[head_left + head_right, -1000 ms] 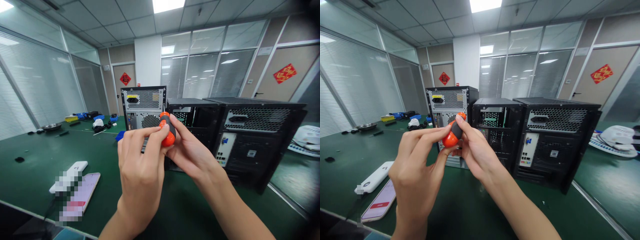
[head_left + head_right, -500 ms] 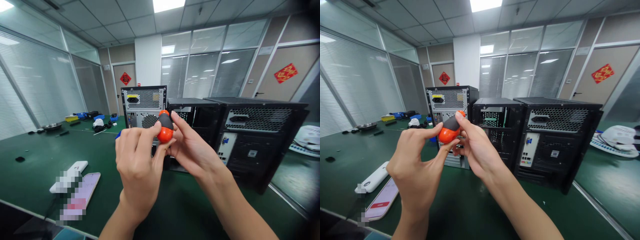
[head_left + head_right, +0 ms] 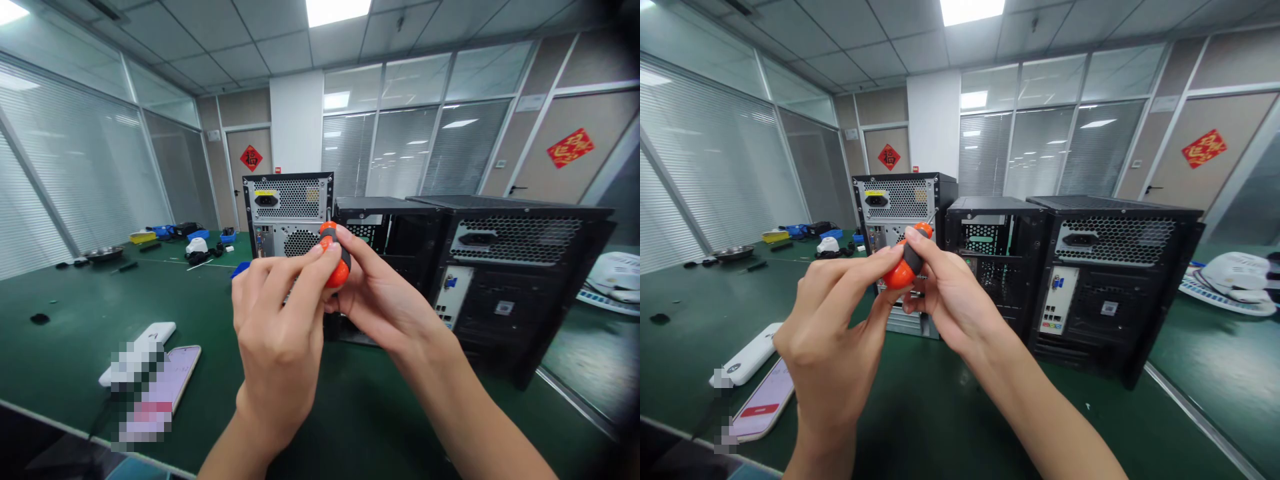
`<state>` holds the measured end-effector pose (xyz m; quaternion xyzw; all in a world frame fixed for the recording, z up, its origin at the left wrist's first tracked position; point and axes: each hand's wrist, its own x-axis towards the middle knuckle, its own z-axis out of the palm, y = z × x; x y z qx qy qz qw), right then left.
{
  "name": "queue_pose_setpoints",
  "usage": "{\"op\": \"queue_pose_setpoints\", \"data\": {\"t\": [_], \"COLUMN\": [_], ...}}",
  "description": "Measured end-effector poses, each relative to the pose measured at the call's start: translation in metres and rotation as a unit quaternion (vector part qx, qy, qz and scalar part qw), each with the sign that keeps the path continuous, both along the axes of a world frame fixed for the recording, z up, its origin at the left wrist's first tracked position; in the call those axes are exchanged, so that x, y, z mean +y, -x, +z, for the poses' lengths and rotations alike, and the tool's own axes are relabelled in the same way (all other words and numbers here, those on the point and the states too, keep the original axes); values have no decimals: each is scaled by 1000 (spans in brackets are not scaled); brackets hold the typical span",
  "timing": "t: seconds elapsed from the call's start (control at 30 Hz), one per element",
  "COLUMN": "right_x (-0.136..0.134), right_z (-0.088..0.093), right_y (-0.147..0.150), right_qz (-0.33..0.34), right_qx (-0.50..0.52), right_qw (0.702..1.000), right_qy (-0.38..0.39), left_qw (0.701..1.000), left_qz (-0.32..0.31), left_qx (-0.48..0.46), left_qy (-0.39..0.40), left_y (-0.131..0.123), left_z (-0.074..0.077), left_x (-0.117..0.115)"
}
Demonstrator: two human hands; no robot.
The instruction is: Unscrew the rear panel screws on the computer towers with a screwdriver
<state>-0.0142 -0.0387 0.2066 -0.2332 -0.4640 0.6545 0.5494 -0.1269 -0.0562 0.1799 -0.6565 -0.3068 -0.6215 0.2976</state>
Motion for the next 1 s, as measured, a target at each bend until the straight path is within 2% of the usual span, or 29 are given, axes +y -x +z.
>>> {"op": "queue_pose_setpoints", "data": {"t": [0.43,0.67,0.83,1.0], "right_x": [1,1,-1,-2], "right_z": [-3,-6,-4,-2], "right_y": [-4,-5,-2,-2], "right_qz": [58,84,68,45], "right_qx": [80,95,93,73], "right_qw": [995,992,993,996], "right_qy": [28,6,0,8], "left_qw": [1000,999,999,997], "left_qz": [-1,-2,-16,-15], "left_qx": [12,33,23,-47], "left_qy": [10,12,29,55], "left_y": [4,6,6,6], "left_z": [2,2,3,3], "left_x": [-1,-3,-7,-11]}}
